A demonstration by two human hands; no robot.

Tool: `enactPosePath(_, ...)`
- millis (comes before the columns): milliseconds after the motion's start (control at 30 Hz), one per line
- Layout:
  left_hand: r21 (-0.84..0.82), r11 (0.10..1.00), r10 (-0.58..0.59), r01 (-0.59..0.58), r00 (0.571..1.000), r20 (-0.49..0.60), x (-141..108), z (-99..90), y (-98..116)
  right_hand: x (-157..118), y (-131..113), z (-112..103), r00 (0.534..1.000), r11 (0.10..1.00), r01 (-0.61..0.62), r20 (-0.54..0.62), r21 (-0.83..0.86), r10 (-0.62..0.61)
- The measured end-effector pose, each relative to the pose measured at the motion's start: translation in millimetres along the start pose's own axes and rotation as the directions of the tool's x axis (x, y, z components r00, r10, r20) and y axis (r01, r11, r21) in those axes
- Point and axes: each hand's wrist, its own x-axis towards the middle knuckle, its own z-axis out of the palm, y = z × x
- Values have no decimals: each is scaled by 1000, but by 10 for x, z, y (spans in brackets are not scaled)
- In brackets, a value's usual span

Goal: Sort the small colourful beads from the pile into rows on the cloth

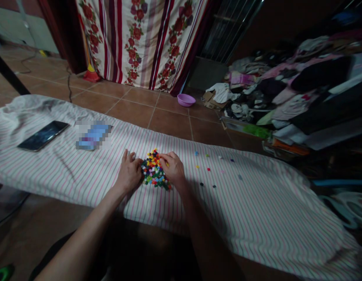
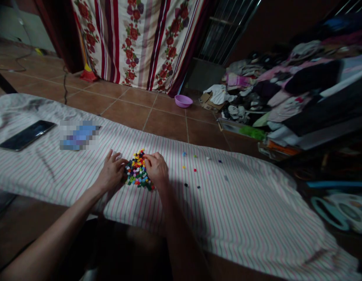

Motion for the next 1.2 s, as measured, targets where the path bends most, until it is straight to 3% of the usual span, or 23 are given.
enactPosePath(233, -9, 1000, 13, -13, 1000, -7, -8, -12, -1, 44, -94, 121, 997, 992, -59, 43, -108, 64)
enactPosePath(633, 0, 999, 37, -37, 999, -22, -11, -49, 2, 56, -111, 101, 987, 989, -148, 59, -6, 148)
enactPosePath(1200, 12, 996, 91, -92, 996, 14, 22, -15, -104, -65, -130, 10, 999, 984, 25, 27, 175, -30)
